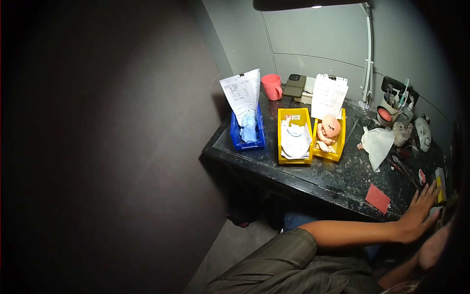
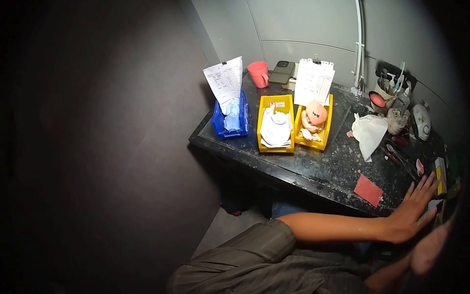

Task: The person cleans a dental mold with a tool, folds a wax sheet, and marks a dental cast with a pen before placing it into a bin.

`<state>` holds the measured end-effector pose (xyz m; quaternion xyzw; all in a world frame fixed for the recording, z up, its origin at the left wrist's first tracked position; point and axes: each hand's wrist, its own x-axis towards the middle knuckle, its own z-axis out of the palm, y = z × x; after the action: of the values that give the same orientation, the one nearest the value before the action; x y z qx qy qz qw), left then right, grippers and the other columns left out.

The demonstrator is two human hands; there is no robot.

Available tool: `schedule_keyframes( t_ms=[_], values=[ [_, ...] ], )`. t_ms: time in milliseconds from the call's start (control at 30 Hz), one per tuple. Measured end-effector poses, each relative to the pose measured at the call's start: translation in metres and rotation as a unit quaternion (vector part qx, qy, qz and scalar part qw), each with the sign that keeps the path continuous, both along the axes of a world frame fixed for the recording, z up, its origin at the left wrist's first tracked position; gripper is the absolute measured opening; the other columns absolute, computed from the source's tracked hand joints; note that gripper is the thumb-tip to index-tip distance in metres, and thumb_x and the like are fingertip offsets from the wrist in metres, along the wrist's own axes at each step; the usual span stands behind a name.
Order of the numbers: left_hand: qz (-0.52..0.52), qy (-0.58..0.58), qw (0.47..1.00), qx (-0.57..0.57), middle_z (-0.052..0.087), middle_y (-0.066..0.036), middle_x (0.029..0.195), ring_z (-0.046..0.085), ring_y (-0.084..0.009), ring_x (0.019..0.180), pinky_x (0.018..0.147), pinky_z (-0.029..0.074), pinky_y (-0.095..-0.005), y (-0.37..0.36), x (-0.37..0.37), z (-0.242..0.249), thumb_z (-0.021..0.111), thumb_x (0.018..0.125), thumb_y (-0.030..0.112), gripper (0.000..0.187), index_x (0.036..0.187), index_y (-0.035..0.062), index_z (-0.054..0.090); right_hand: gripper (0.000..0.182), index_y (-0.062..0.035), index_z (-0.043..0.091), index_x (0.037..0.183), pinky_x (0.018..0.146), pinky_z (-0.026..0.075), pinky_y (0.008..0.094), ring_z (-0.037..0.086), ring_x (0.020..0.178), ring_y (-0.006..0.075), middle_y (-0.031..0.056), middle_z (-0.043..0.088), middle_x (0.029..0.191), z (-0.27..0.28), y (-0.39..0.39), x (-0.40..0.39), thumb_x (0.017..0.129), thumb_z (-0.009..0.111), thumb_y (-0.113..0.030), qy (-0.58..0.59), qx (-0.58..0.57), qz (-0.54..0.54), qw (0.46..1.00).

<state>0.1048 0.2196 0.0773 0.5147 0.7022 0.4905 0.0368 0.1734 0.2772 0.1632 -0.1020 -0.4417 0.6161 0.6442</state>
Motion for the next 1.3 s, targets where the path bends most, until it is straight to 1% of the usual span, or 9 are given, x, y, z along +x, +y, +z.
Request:
schedule_keyframes(
  t_ms=[33,100,133,233,433,667,733,867,1300],
  values=[
    [-0.126,-0.181,0.963,0.153,0.002,-0.023,0.166,-0.003,-0.0389,0.154,0.122,0.001,-0.0532,0.029,0.003,-0.026,0.032,0.101,0.056,0.082,0.161,0.009,0.003,0.078,0.006,0.027,0.152,0.125,0.011,0.0489,0.022,0.15,0.0371,0.0261,0.026,0.16,-0.097,0.089,0.011,0.101,0.022,-0.053,-0.07,0.416,0.057,0.905],
    [-0.289,-0.487,0.756,0.328,-0.007,-0.015,0.168,-0.004,-0.0252,0.155,0.124,0.004,-0.0404,0.007,0.007,0.001,0.036,0.103,0.053,0.084,0.16,0.0084,-0.006,0.075,0.0056,0.028,0.152,0.124,0.013,0.0483,0.023,0.15,0.0363,0.0249,0.028,0.159,-0.113,0.113,-0.006,0.102,0.023,-0.049,-0.196,0.385,0.013,0.902],
    [-0.323,-0.467,0.722,0.395,-0.009,-0.015,0.168,-0.006,-0.0258,0.155,0.123,0.005,-0.0401,0.008,0.005,0.0,0.04,0.103,0.05,0.085,0.16,0.0082,-0.006,0.073,0.0053,0.029,0.152,0.124,0.013,0.048,0.024,0.15,0.0359,0.0243,0.029,0.159,-0.116,0.121,-0.016,0.102,0.023,-0.048,-0.227,0.382,0.002,0.896],
    [-0.265,-0.152,0.909,0.285,-0.01,-0.024,0.166,-0.005,-0.0341,0.155,0.122,0.006,-0.0478,-0.065,-0.013,0.024,0.053,0.096,0.054,0.093,0.161,0.0061,0.007,0.067,0.0046,0.031,0.151,0.123,0.015,0.0471,0.026,0.149,0.0348,0.0225,0.031,0.158,-0.133,0.133,-0.038,0.104,0.024,-0.043,-0.282,0.4,-0.012,0.872],
    [0.03,0.133,0.978,0.16,0.014,-0.036,0.159,0.022,-0.0515,0.147,0.117,0.023,-0.054,-0.155,-0.058,0.012,0.073,0.085,0.038,0.074,0.143,0.0017,0.046,0.049,0.0033,0.038,0.148,0.121,0.021,0.0424,0.033,0.145,0.0305,0.019,0.039,0.154,-0.147,0.133,-0.053,0.108,0.029,-0.023,-0.315,0.415,-0.012,0.854],
    [0.558,0.217,0.799,-0.059,0.037,-0.03,0.151,0.027,-0.0502,0.144,0.118,0.017,-0.0582,-0.297,-0.113,-0.031,0.078,0.08,0.028,0.053,0.127,0.0075,0.064,0.043,0.0031,0.039,0.146,0.118,0.026,0.0396,0.039,0.141,0.028,0.0172,0.043,0.151,-0.156,0.133,-0.052,0.107,0.036,-0.015,-0.317,0.389,0.017,0.865],
    [0.547,0.191,0.792,-0.191,0.036,-0.027,0.153,0.024,-0.0495,0.145,0.118,0.014,-0.061,-0.325,-0.114,-0.046,0.081,0.078,0.033,0.056,0.126,0.0096,0.065,0.043,0.0024,0.04,0.146,0.118,0.028,0.0394,0.04,0.141,0.0277,0.0173,0.044,0.15,-0.159,0.132,-0.052,0.107,0.036,-0.014,-0.321,0.386,0.011,0.865],
    [0.523,0.169,0.822,-0.149,0.044,-0.025,0.145,0.025,-0.048,0.145,0.118,0.01,-0.0629,-0.34,-0.114,-0.071,0.078,0.083,0.036,0.036,0.105,0.0086,0.073,0.043,-0.0005,0.041,0.146,0.117,0.029,0.0397,0.043,0.139,0.0255,0.0154,0.047,0.148,-0.165,0.131,-0.054,0.105,0.039,-0.014,-0.32,0.362,0.026,0.875],
    [0.609,0.211,0.734,-0.212,0.058,-0.029,0.123,0.046,-0.0461,0.128,0.108,0.035,-0.0519,-0.342,-0.111,-0.065,0.073,0.086,0.022,0.022,0.104,0.0082,0.075,0.038,-0.0018,0.051,0.139,0.114,0.033,0.0387,0.047,0.136,0.0242,0.014,0.053,0.144,-0.135,0.147,-0.013,0.105,0.046,-0.018,-0.353,0.341,0.006,0.871]
  ],
)
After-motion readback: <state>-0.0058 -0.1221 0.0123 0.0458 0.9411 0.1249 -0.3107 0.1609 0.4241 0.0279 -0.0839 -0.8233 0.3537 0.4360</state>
